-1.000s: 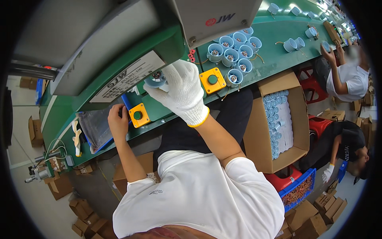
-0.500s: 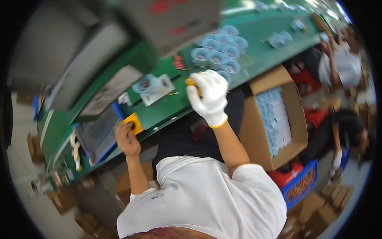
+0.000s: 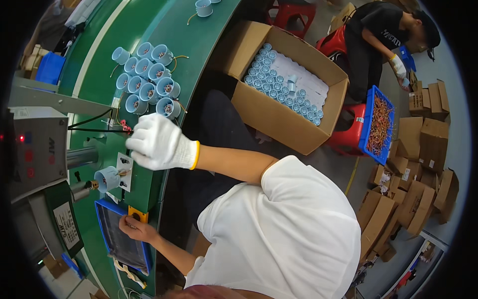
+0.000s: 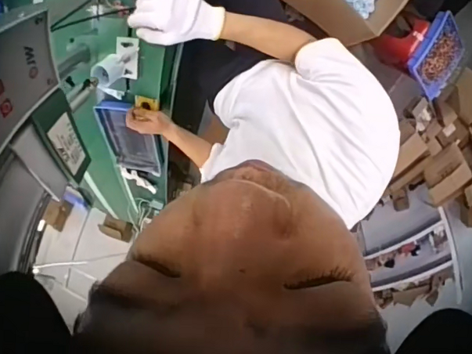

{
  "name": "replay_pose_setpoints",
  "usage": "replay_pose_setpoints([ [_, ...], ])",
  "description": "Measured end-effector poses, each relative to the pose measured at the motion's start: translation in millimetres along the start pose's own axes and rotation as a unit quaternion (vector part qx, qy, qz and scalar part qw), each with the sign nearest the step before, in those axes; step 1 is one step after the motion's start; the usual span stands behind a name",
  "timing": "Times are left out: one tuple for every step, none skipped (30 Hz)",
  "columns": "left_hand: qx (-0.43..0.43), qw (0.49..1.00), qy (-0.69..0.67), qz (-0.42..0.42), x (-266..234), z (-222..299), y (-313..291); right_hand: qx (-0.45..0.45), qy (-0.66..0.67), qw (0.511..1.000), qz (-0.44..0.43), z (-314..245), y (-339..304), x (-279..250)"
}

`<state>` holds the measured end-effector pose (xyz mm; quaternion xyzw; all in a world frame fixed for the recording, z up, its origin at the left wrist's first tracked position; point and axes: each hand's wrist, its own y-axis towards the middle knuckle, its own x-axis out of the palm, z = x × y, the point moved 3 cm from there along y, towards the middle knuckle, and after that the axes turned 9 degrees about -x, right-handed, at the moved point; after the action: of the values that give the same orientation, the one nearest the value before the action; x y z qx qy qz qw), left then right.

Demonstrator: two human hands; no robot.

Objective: Manually sorting small electronic pins and using an industrial press machine to assemble components on a production line.

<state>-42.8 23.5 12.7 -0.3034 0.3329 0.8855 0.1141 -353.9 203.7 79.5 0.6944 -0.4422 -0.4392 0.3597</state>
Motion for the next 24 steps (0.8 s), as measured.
replay_pose_setpoints([
  [-0.056,0.998,-0.030,-0.001,-3.5,-1.3,1.4,0.011,0.012,1.000,-0.009,-7.4,3.4,4.6],
  [-0.028,1.000,0.000,0.009,-2.0,12.6,9.0,0.024,0.010,0.999,-0.029,-11.4,4.4,7.5],
  [-0.030,0.999,0.005,0.012,2.5,24.0,13.6,0.033,0.009,0.998,-0.049,-12.3,6.2,11.4],
  [-0.021,1.000,0.000,0.021,6.8,36.0,15.4,0.039,0.005,0.998,-0.054,-9.8,-0.5,15.6],
  [-0.013,0.999,-0.002,0.036,9.6,41.6,17.5,0.041,0.005,0.997,-0.060,-6.4,-7.6,22.9],
  [0.002,0.999,0.041,0.027,11.0,42.0,19.2,0.036,0.015,0.998,-0.057,-7.1,-8.1,25.9],
  [-0.005,0.998,0.052,0.037,9.8,43.6,20.1,0.034,0.020,0.997,-0.059,-8.0,-8.2,27.4],
  [-0.021,0.998,0.049,0.015,6.6,46.1,18.9,0.039,0.029,0.996,-0.076,-10.1,-6.5,28.1],
  [-0.038,0.998,0.048,-0.004,4.2,47.1,17.8,0.042,0.041,0.994,-0.092,-11.2,-3.5,28.4],
  [-0.080,0.997,-0.005,0.001,4.9,42.9,15.9,0.046,0.053,0.989,-0.128,-10.9,-1.4,27.7],
  [-0.119,0.991,-0.059,0.010,6.6,38.1,15.4,0.034,0.054,0.990,-0.128,-10.0,-1.0,27.8],
  [-0.139,0.989,-0.056,0.001,8.5,36.0,15.6,0.018,0.058,0.992,-0.112,-8.0,-1.9,29.1],
  [-0.159,0.986,-0.053,-0.008,9.0,34.9,17.5,0.022,0.050,0.992,-0.115,-7.0,-0.8,27.8],
  [-0.144,0.988,-0.056,-0.006,9.2,36.7,19.6,0.016,0.041,0.990,-0.137,-5.9,0.1,27.5],
  [-0.129,0.990,-0.057,-0.007,9.6,38.3,21.2,0.013,0.051,0.987,-0.150,-7.2,2.8,27.2],
  [-0.109,0.992,-0.064,-0.006,12.1,36.6,22.3,0.002,0.046,0.981,-0.189,-6.1,3.8,26.8],
  [-0.086,0.993,-0.074,-0.009,14.3,36.8,24.2,-0.023,0.045,0.987,-0.155,-4.5,2.2,28.3],
  [-0.092,0.994,-0.058,0.009,7.8,37.8,25.2,-0.034,0.048,0.986,-0.154,-8.3,4.5,29.6],
  [-0.094,0.994,-0.060,-0.004,2.2,39.3,26.1,-0.042,0.049,0.986,-0.152,-13.6,7.5,30.7],
  [-0.097,0.992,-0.071,-0.027,4.9,38.6,26.1,-0.041,0.041,0.985,-0.162,-15.8,8.4,29.7],
  [-0.102,0.992,-0.069,-0.021,4.7,37.1,25.3,-0.045,0.046,0.984,-0.166,-16.4,8.1,31.7],
  [-0.113,0.990,-0.080,-0.018,4.6,35.6,24.7,-0.043,0.048,0.983,-0.173,-16.1,7.4,33.9],
  [-0.122,0.988,-0.093,-0.016,6.1,34.4,25.0,-0.040,0.047,0.982,-0.179,-14.8,6.3,35.1],
  [-0.122,0.988,-0.094,-0.013,5.7,34.0,25.4,-0.043,0.047,0.982,-0.179,-13.5,4.7,36.3],
])
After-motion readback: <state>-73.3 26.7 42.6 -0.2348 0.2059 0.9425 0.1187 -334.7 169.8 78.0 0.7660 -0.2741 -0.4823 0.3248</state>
